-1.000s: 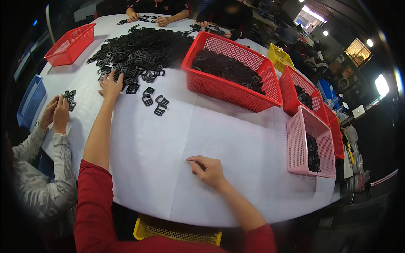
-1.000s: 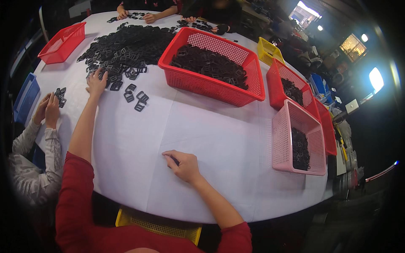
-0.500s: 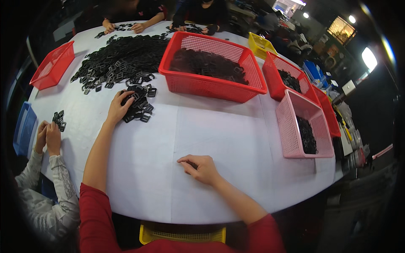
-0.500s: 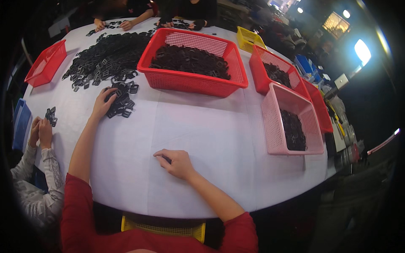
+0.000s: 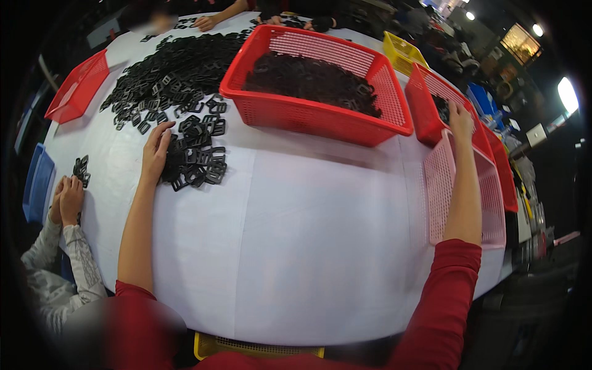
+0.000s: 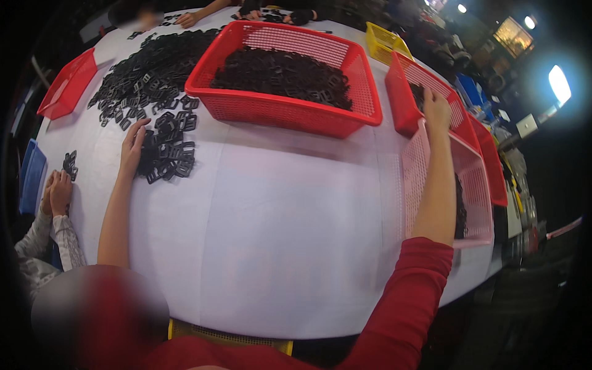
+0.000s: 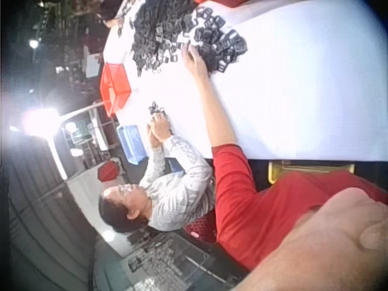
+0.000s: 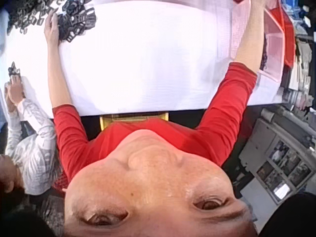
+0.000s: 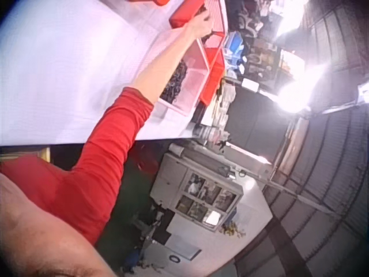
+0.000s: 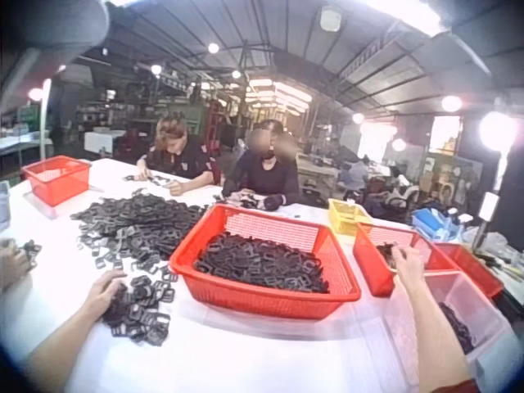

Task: The person sorts small black plastic buckles on a white table, picking them up and placing them into a yellow basket. Other workers are visible at the same table performing similar sorting actions.

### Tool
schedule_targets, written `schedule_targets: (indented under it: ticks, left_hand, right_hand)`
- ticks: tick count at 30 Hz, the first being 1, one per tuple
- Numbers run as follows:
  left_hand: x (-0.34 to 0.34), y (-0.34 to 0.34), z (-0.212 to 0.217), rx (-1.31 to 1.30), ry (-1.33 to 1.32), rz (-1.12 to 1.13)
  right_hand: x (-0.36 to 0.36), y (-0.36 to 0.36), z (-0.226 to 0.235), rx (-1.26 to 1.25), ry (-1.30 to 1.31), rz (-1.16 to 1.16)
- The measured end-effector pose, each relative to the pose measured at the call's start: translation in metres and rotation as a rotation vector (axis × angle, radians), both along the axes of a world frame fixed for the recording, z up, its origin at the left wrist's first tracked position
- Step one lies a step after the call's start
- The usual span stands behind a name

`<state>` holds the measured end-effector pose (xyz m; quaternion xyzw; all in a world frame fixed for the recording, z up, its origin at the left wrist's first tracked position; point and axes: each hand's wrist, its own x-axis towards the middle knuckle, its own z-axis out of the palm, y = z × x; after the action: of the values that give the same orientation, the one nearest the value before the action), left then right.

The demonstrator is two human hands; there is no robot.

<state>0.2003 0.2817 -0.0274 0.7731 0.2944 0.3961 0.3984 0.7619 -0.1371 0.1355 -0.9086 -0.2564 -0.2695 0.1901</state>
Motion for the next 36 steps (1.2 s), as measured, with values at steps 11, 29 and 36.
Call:
schedule_targets:
  ticks: [11,29,36]
  left_hand:
    - [-0.009,-0.012,0.011,0.049,0.091,0.053]
    - [-0.032,-0.001,0.008,-0.160,0.064,-0.003]
    - [-0.028,-0.006,0.014,-0.200,0.010,-0.006]
  right_hand:
    - [0.164,0.021,-0.051,-0.093,0.640,-0.039]
    - [0.186,0.020,-0.083,-0.025,1.177,-0.126]
    - [0.147,0.042,-0.062,-0.328,0.345,-0.414]
